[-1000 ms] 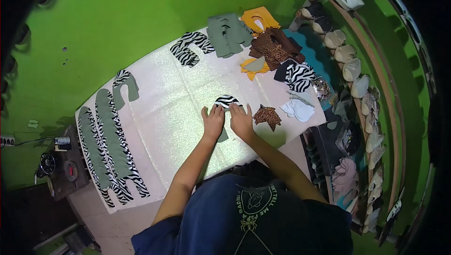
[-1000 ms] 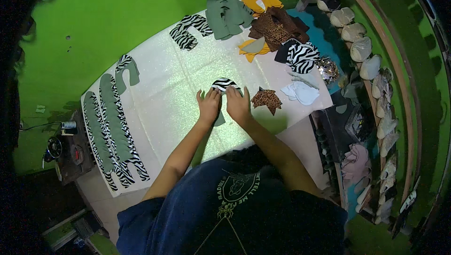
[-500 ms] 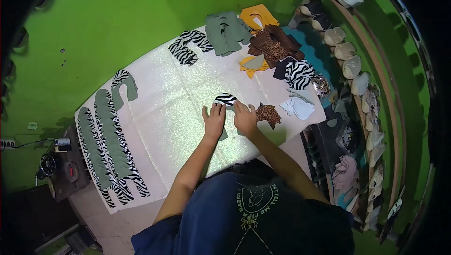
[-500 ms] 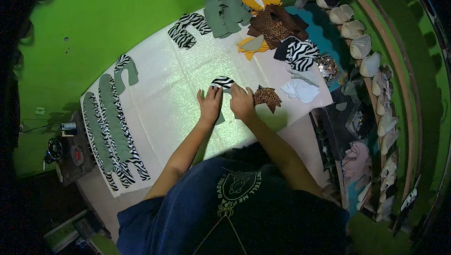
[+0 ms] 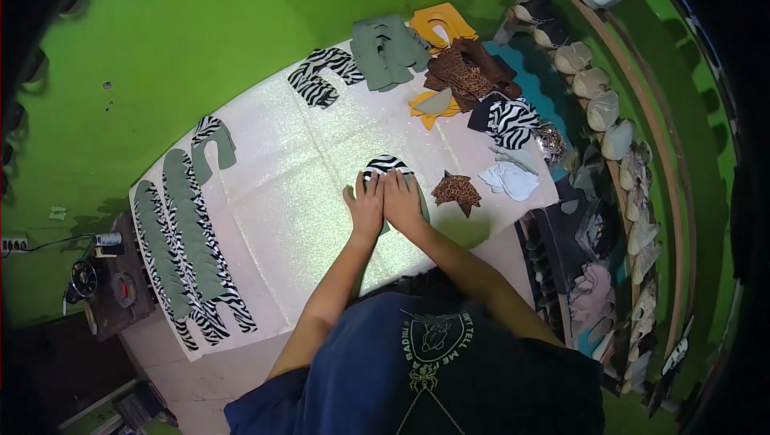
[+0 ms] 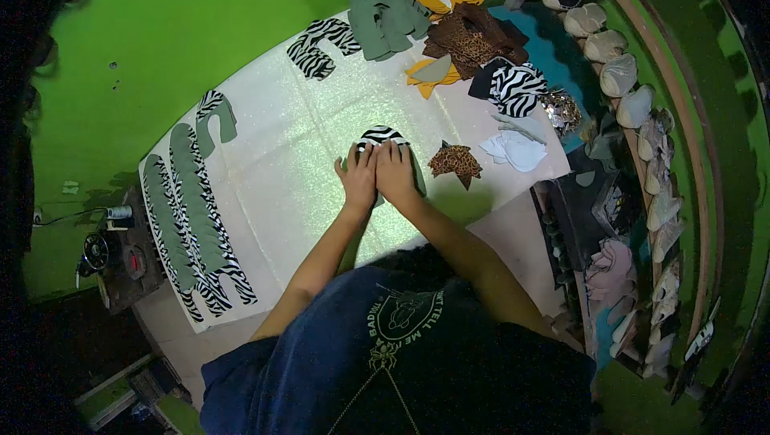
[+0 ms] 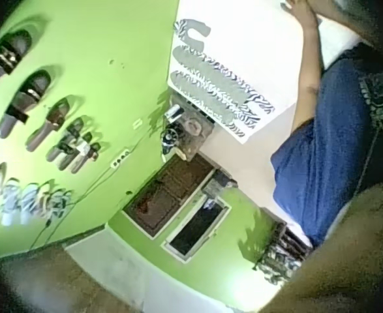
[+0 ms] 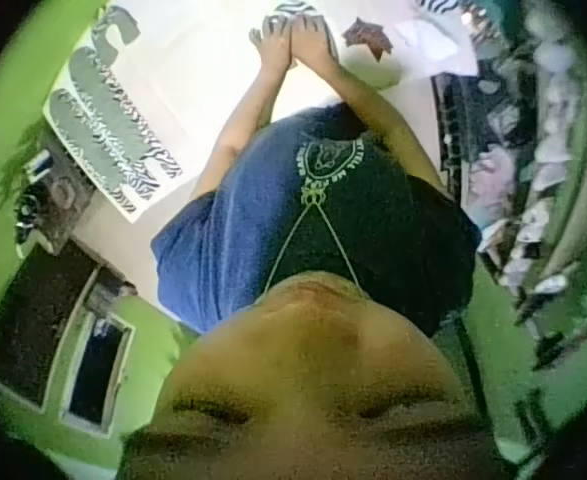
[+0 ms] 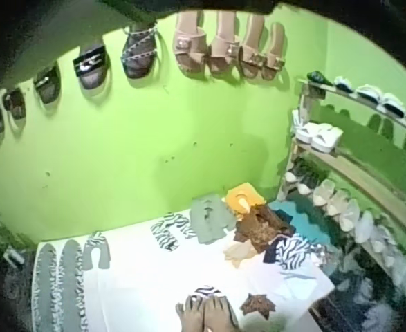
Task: The person assembles shoe components on a white work table. They pick up zebra-patterned fabric pieces and green foam inserts, aligning them together and pressing them to form a unit. The person repeats this process, handling the parts one at a time and placing the assembled units on the table.
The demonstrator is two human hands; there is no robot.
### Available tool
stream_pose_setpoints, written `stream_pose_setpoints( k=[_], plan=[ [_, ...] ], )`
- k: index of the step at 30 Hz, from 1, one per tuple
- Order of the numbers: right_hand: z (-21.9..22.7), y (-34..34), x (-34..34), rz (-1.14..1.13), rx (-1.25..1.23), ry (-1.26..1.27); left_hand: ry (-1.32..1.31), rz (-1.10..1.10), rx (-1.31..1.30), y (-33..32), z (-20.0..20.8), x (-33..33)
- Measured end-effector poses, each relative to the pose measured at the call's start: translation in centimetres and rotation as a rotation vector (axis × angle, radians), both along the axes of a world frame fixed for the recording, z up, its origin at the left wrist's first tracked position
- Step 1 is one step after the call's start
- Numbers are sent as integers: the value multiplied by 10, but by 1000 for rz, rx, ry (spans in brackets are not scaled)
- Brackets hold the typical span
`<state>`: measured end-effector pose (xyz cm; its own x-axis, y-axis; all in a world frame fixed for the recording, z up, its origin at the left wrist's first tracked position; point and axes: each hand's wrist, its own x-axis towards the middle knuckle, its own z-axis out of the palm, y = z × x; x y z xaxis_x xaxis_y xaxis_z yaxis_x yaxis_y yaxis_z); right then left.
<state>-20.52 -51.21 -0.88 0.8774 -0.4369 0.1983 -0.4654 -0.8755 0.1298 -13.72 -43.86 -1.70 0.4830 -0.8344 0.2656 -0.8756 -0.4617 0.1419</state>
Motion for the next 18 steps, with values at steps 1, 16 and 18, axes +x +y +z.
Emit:
stream_pose_setpoints(
  k=[1, 16, 18],
  plan=[
    [1, 1, 0, 2, 7, 33, 6, 0, 7, 1, -2, 0],
    [18, -15, -21, -93, 320, -36, 5, 17, 17, -4, 10, -8],
    [18, -19, -29, -99, 329, -62, 32, 20, 15, -4, 13, -12]
  ],
)
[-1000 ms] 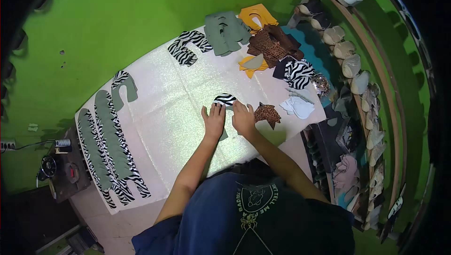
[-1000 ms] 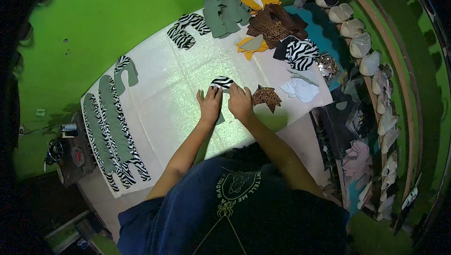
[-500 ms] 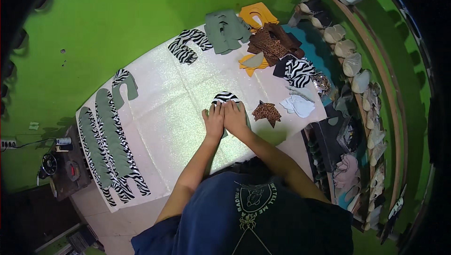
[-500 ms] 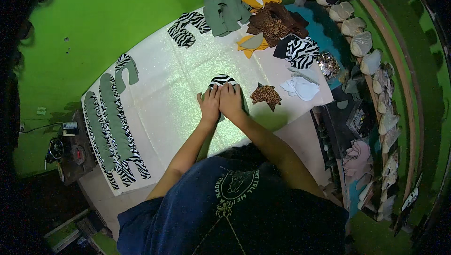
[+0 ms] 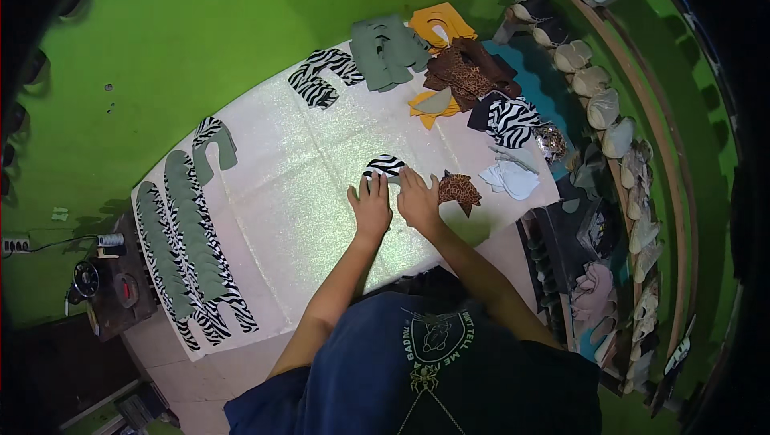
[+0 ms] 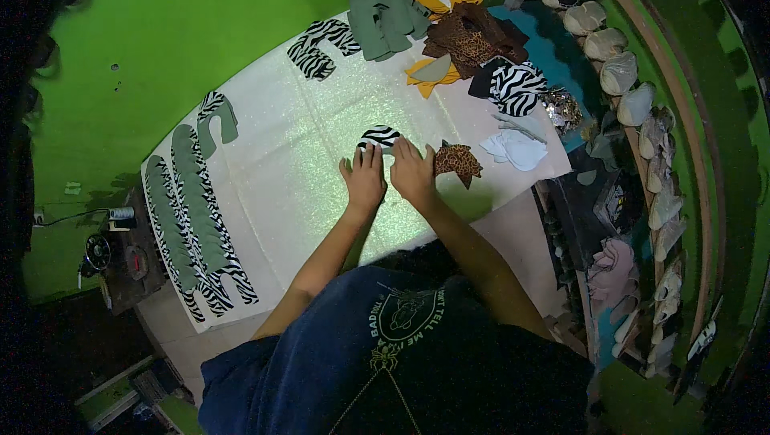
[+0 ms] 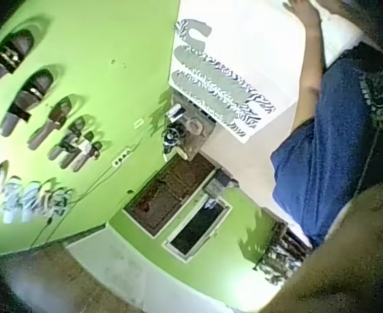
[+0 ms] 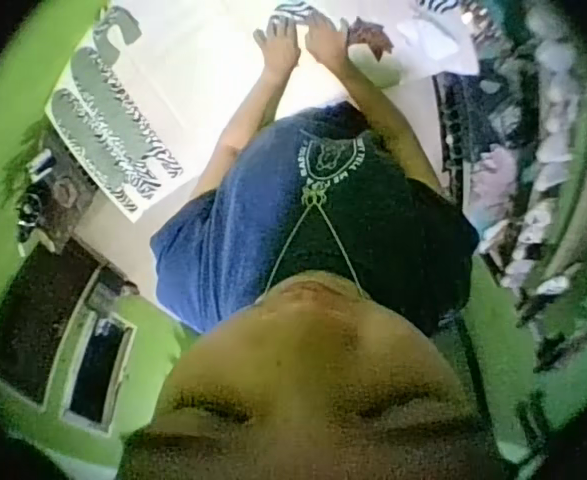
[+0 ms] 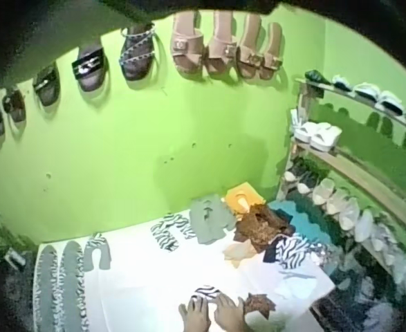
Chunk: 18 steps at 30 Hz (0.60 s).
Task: The person assembles shoe components on a white work table. They pick up zebra-patterned fabric pieces and green foam inserts, aligning them together and pressing them to form a unit. The person repeats this process, handling the parts one at a time and placing the assembled units on the table.
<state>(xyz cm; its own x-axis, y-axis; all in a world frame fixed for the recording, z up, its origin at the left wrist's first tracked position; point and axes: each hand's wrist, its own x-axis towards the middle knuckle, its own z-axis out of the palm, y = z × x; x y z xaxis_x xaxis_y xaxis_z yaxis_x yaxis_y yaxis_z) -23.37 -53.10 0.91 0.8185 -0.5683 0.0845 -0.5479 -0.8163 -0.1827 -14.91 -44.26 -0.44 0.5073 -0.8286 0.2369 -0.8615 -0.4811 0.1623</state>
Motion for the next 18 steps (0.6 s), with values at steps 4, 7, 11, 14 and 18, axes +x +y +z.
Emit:
stream_pose_setpoints(
  k=[4, 7, 11, 14, 18],
  plan=[
    [-14, 3, 0, 11, -139, -79, 35, 15, -11, 1, -2, -2],
    [-6, 7, 9, -44, -106, -18, 50, 35, 45, 4, -8, -2],
    [-2, 21, 19, 9, -76, -22, 59, 18, -35, 8, -18, 1],
    [-9, 23, 18, 30, -79, -55, 56, 4, -59, 10, -21, 2],
    [-4, 19, 21, 46, -53, -19, 122, 29, -70, 11, -21, 2]
  ],
)
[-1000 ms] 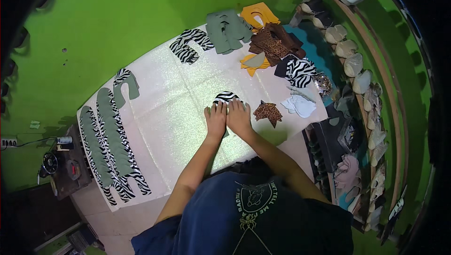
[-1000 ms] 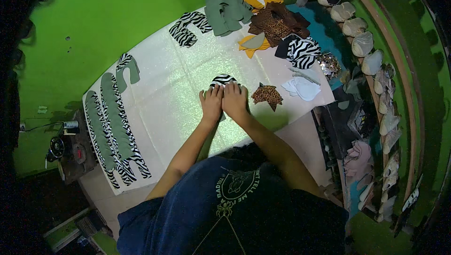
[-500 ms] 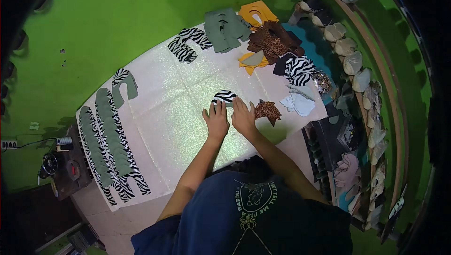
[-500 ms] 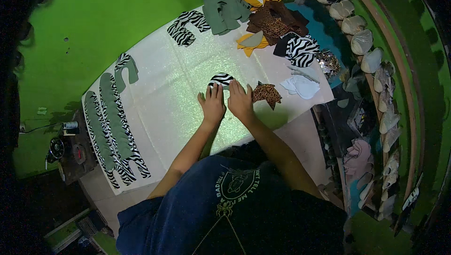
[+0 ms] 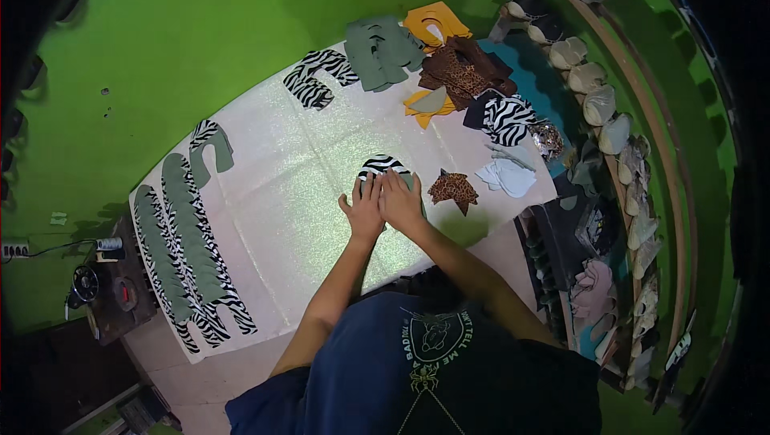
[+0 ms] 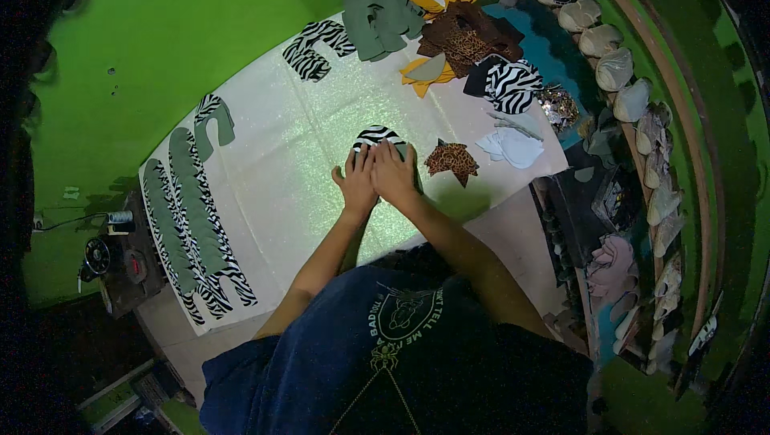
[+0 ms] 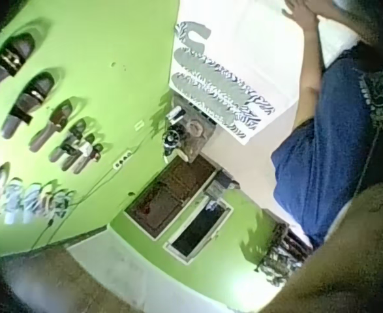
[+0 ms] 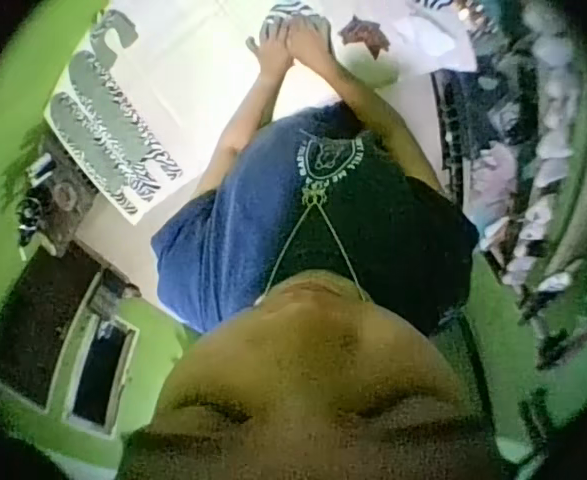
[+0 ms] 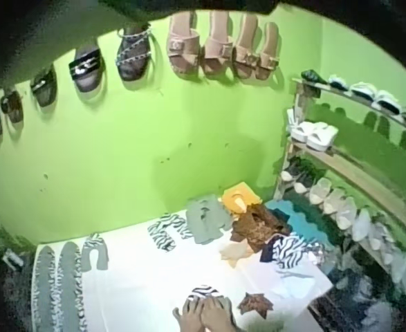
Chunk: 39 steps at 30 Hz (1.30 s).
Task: The person assembles shoe components on a white work table. They pick up zebra-patterned fabric pieces and green foam inserts, aligning them together and pressing them to form a unit. The person repeats this process, handling the parts one at a time and placing the assembled units on the table.
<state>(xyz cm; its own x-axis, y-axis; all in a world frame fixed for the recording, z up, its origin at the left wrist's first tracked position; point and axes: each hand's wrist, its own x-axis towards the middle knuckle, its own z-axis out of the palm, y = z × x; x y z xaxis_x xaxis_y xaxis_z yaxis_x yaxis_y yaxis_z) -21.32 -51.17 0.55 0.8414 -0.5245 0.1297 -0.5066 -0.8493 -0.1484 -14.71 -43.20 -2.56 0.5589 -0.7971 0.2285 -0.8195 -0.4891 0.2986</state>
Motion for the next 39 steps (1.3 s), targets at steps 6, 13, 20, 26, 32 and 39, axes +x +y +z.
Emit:
stream_pose_setpoints(
  k=[6, 13, 20, 26, 32, 39],
  plan=[
    [-1, -7, -5, 48, -21, -32, 7, 38, -35, -2, 3, -2],
    [-8, -10, -11, 57, -37, -49, -3, 34, 28, -2, 6, -2],
    [-9, -7, -11, 61, -70, -68, -16, 42, 25, -2, 5, -2],
    [-5, -4, -12, 37, -37, -69, 34, 55, -73, -2, 8, -4],
    [-1, -13, -12, 39, 117, -66, -15, 54, -53, -1, 6, -2],
    [-4, -20, -16, 15, 33, -72, -72, 45, -27, -3, 7, -1]
  ],
)
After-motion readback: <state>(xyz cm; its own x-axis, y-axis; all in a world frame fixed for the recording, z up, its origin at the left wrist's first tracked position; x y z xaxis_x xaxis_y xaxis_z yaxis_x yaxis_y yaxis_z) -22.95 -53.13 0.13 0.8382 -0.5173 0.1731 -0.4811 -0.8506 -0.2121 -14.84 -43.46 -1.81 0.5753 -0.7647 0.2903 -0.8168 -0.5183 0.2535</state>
